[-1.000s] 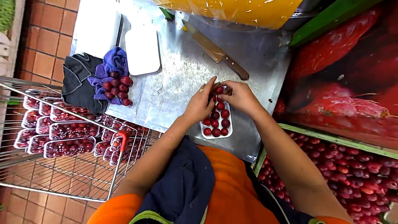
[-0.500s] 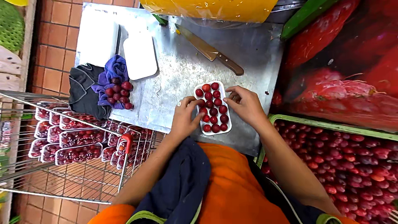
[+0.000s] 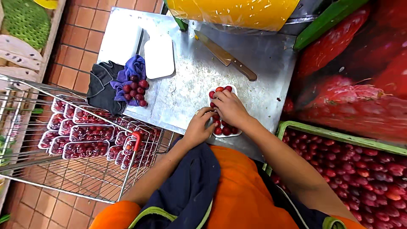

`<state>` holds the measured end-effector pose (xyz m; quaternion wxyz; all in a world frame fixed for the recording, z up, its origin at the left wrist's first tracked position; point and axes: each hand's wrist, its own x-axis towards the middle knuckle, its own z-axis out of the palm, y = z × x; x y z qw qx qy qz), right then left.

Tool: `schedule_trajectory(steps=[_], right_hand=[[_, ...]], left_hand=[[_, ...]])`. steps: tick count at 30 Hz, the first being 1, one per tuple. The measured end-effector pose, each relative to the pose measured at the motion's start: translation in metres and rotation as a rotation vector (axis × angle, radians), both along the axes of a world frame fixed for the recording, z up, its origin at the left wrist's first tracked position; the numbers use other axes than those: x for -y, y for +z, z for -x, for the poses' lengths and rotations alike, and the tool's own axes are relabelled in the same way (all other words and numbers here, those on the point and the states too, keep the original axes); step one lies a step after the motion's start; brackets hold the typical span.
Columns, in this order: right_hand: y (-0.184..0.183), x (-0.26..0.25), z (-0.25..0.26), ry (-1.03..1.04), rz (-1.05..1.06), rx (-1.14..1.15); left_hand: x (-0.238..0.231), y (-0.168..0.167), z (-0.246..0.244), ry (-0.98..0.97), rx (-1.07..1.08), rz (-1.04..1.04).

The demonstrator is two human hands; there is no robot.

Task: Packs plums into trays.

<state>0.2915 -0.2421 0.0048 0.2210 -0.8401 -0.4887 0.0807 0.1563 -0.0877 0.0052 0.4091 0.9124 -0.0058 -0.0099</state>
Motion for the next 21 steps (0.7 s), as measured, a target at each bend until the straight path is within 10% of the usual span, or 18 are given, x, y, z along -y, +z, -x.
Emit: schedule_trajectory(steps=[15, 21], right_hand=[[0.01, 0.044, 0.026, -0.032, -0.146, -0.046], [0.015, 0.151, 0.055, -0.52, -0.472, -0.103]], left_hand=[[-0.015, -0.004, -0.061, 0.162, 0.006, -0.034], [-0.01, -0.005, -0.059, 0.152, -0.079, -0.056]])
